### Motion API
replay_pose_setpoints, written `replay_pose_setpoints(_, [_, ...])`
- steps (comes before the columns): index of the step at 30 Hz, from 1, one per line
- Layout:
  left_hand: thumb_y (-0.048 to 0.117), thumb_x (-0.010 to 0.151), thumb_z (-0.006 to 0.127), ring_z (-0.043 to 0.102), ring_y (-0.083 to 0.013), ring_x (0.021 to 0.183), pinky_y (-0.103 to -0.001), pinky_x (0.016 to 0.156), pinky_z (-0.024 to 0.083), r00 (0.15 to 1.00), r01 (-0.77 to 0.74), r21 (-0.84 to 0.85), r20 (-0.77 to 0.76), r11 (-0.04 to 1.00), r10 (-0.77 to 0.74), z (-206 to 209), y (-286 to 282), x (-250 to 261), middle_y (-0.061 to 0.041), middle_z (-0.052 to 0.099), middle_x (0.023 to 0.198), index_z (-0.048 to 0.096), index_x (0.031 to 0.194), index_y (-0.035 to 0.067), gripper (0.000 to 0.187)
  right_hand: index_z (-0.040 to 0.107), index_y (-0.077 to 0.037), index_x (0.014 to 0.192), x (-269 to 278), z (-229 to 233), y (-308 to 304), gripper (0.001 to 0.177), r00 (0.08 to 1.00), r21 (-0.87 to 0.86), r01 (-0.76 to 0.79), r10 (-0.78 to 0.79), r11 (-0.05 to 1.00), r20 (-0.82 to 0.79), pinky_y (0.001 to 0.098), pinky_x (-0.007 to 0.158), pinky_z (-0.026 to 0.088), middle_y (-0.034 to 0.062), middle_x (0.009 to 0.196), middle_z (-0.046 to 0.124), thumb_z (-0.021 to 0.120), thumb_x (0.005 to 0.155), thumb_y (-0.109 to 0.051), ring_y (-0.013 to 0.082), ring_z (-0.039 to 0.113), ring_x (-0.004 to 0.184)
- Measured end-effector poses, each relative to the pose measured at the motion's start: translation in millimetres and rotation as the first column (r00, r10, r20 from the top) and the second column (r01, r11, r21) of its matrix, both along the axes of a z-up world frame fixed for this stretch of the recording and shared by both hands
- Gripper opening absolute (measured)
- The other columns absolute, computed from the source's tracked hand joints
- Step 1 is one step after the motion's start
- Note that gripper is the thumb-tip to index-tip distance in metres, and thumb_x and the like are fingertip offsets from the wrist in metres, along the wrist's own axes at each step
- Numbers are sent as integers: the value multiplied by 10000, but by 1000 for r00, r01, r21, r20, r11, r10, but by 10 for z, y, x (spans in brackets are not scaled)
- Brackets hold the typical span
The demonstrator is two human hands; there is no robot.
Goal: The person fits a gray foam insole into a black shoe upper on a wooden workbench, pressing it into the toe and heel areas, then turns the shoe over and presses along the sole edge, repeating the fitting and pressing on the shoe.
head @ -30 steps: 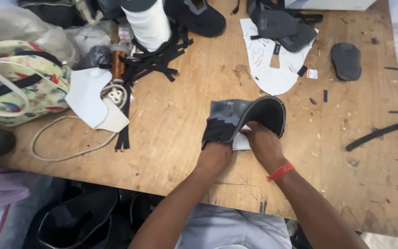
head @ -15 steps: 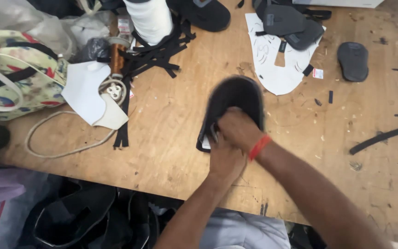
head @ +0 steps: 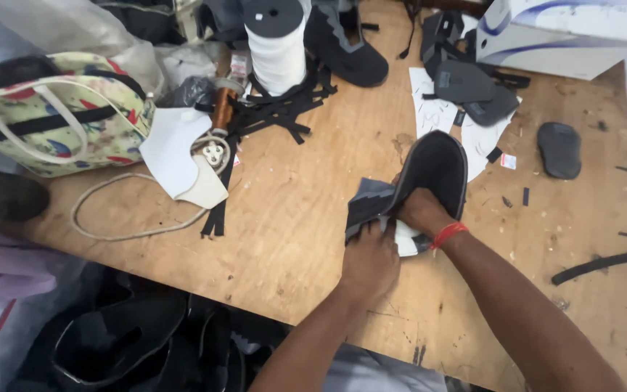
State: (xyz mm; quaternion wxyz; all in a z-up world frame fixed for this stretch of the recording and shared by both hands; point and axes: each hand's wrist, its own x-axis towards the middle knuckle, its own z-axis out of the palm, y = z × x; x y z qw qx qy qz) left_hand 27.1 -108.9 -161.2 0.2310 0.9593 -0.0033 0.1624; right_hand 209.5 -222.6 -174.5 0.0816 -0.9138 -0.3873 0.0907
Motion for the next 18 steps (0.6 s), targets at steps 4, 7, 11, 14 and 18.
replay_pose_setpoints(4, [261, 936, 536, 555, -318, 1190, -513, 959, 460, 996, 52, 13, -68, 999, -51, 96, 49, -78, -135, 619, 1297, 661, 1283, 36, 432, 751, -61, 954, -230, 75, 20, 200, 958, -288, -273, 286, 918, 3, 491, 797, 548, 184, 970, 738, 652, 867, -211, 384, 698, 914])
replay_pose_setpoints(7, [267, 943, 541, 557, -293, 1212, -595, 1014, 401, 989, 99, 45, -116, 994, -94, 180, 77, -143, -101, 650, 1264, 711, 1164, 92, 329, 757, -46, 897, -555, 110, -12, 180, 946, -413, -300, 324, 860, -13, 479, 814, 558, 191, 979, 737, 630, 852, -166, 377, 700, 934])
replay_pose_setpoints(11, [237, 936, 554, 578, -281, 1205, -579, 1011, 398, 996, 75, -27, 49, 997, -74, -49, 36, -83, -110, 674, 1266, 715, 1176, 101, 320, 728, -1, 901, -806, 48, -234, 193, 995, 9, -11, 12, 1000, -99, 452, 817, 567, 238, 967, 723, 564, 859, -92, 376, 706, 942])
replay_pose_setpoints(14, [207, 876, 556, 563, -297, 1262, -541, 1076, 392, 927, 69, -65, 374, 995, -40, 252, 45, -101, -125, 669, 1329, 690, 1282, 102, 440, 700, 3, 996, -1140, 262, -214, 250, 904, 170, 358, -295, 918, -311, 452, 871, 545, 238, 1033, 714, 468, 945, -75, 367, 698, 1003])
replay_pose_setpoints(18, [174, 999, 556, 559, -309, 1272, -521, 1111, 384, 985, 89, -190, 164, 978, -58, 146, -44, -32, -107, 674, 1321, 656, 1304, 86, 332, 631, 57, 1141, -1314, 221, -151, 280, 881, 371, 449, -335, 813, -333, 480, 924, 496, 287, 1122, 669, 440, 967, -52, 412, 639, 1078])
